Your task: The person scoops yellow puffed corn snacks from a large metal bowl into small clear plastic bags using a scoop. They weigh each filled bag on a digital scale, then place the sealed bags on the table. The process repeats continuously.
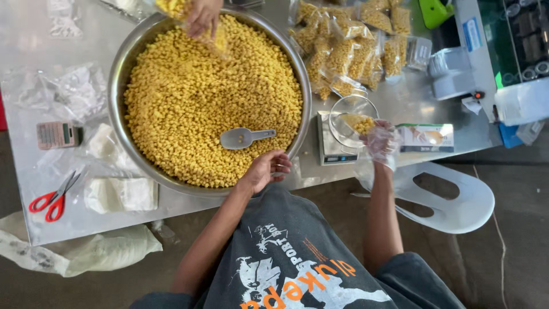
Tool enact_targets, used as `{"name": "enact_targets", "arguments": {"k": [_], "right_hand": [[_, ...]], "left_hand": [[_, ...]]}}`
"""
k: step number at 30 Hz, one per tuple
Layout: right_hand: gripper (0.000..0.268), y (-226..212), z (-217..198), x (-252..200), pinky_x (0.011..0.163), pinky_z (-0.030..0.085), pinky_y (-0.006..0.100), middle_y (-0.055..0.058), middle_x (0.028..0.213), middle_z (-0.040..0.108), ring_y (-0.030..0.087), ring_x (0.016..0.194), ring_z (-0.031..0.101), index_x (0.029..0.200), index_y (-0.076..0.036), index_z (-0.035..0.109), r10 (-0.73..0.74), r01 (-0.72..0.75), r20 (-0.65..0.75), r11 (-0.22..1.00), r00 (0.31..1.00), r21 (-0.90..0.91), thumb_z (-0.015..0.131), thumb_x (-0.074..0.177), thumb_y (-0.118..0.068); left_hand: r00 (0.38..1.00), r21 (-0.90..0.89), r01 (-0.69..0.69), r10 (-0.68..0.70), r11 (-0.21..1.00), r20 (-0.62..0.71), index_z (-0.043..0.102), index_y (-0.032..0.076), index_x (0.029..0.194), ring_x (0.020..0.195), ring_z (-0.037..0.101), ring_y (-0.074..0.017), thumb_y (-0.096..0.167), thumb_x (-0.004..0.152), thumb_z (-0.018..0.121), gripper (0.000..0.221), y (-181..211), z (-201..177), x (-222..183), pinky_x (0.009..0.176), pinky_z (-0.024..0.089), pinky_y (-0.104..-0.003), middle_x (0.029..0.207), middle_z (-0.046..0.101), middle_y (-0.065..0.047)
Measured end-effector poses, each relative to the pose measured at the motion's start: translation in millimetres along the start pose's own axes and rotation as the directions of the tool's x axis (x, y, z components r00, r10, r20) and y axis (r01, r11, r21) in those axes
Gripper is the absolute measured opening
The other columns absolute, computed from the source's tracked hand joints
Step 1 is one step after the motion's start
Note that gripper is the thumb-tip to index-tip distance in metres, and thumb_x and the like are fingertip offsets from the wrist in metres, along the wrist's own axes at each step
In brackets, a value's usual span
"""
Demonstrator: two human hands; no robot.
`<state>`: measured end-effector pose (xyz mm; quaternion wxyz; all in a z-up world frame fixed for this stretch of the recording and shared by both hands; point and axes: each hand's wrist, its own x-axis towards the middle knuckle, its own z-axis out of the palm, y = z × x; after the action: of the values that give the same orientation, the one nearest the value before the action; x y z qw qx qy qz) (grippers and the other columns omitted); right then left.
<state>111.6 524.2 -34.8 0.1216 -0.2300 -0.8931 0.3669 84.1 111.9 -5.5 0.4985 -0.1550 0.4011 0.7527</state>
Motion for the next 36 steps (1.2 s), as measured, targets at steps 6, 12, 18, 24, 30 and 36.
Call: {"name": "enact_targets", "arguments": {"k": [6, 12, 18, 24, 30, 36], "right_hand": [[0.058, 21, 62, -62, 0.063, 0.057, 0.028, 0.011, 0.093, 0.073, 0.013, 0.076, 0.070, 0.140, -0.005, 0.050, -0.027, 0.058, -0.082, 0.912, 0.996, 0.405, 0.080, 0.090, -0.004], [0.069, 41, 54, -95, 0.055, 0.058, 0.030, 0.009, 0.092, 0.070, 0.021, 0.065, 0.073, 0.144, -0.013, 0.041, 0.424, -0.430, 0.241, 0.438, 0.873, 0.789, 0.071, 0.082, -0.009], [0.058, 62, 21, -102, 0.058, 0.054, 0.030, 0.014, 0.098, 0.070, 0.021, 0.069, 0.071, 0.138, 0.000, 0.052, 0.418, -0.403, 0.123, 0.692, 0.900, 0.599, 0.075, 0.085, -0.005], [0.041, 64, 1, -89, 0.057, 0.054, 0.027, 0.012, 0.091, 0.071, 0.019, 0.068, 0.071, 0.125, 0.001, 0.062, 0.502, -0.486, 0.144, 0.662, 0.853, 0.570, 0.073, 0.085, -0.003], [0.026, 62, 0, -81, 0.063, 0.062, 0.030, 0.012, 0.084, 0.072, 0.020, 0.067, 0.072, 0.112, 0.001, 0.067, 0.448, -0.498, 0.304, 0.418, 0.841, 0.760, 0.072, 0.087, -0.004], [0.034, 54, 11, -62, 0.060, 0.058, 0.031, 0.010, 0.082, 0.070, 0.021, 0.067, 0.069, 0.115, 0.000, 0.068, 0.437, -0.492, 0.226, 0.765, 0.871, 0.416, 0.074, 0.084, -0.013]], "left_hand": [[0.998, 0.044, -0.009, 0.012, 0.999, -0.063, 0.068, 0.010, 0.104, 0.085, 0.067, -0.0147, 0.038, 0.099, 0.061, 0.029, -11, 5, 9, 0.075, 0.054, -0.033, 0.093, 0.070, -0.003], [0.984, 0.014, -0.051, 0.053, 0.999, -0.169, 0.067, 0.011, 0.102, 0.082, 0.066, -0.0140, 0.035, 0.100, 0.059, 0.026, -29, -26, 1, 0.074, 0.053, -0.033, 0.093, 0.072, -0.004], [0.956, -0.088, -0.106, 0.077, 0.990, -0.284, 0.068, 0.012, 0.095, 0.078, 0.065, -0.0152, 0.035, 0.100, 0.058, 0.025, -32, -46, -4, 0.070, 0.051, -0.034, 0.089, 0.072, -0.004], [0.943, -0.080, -0.139, 0.107, 0.987, -0.314, 0.067, 0.011, 0.094, 0.080, 0.065, -0.0148, 0.031, 0.098, 0.060, 0.022, -27, -44, -4, 0.073, 0.051, -0.034, 0.090, 0.072, -0.005], [0.941, -0.169, -0.167, 0.106, 0.971, -0.323, 0.067, 0.011, 0.093, 0.079, 0.065, -0.0167, 0.029, 0.097, 0.061, 0.019, -30, -48, 0, 0.072, 0.050, -0.034, 0.089, 0.071, -0.005], [0.930, -0.179, -0.161, 0.089, 0.971, -0.357, 0.067, 0.013, 0.093, 0.079, 0.064, -0.0157, 0.029, 0.097, 0.062, 0.018, -40, -52, -9, 0.072, 0.049, -0.034, 0.087, 0.070, -0.003]]}}
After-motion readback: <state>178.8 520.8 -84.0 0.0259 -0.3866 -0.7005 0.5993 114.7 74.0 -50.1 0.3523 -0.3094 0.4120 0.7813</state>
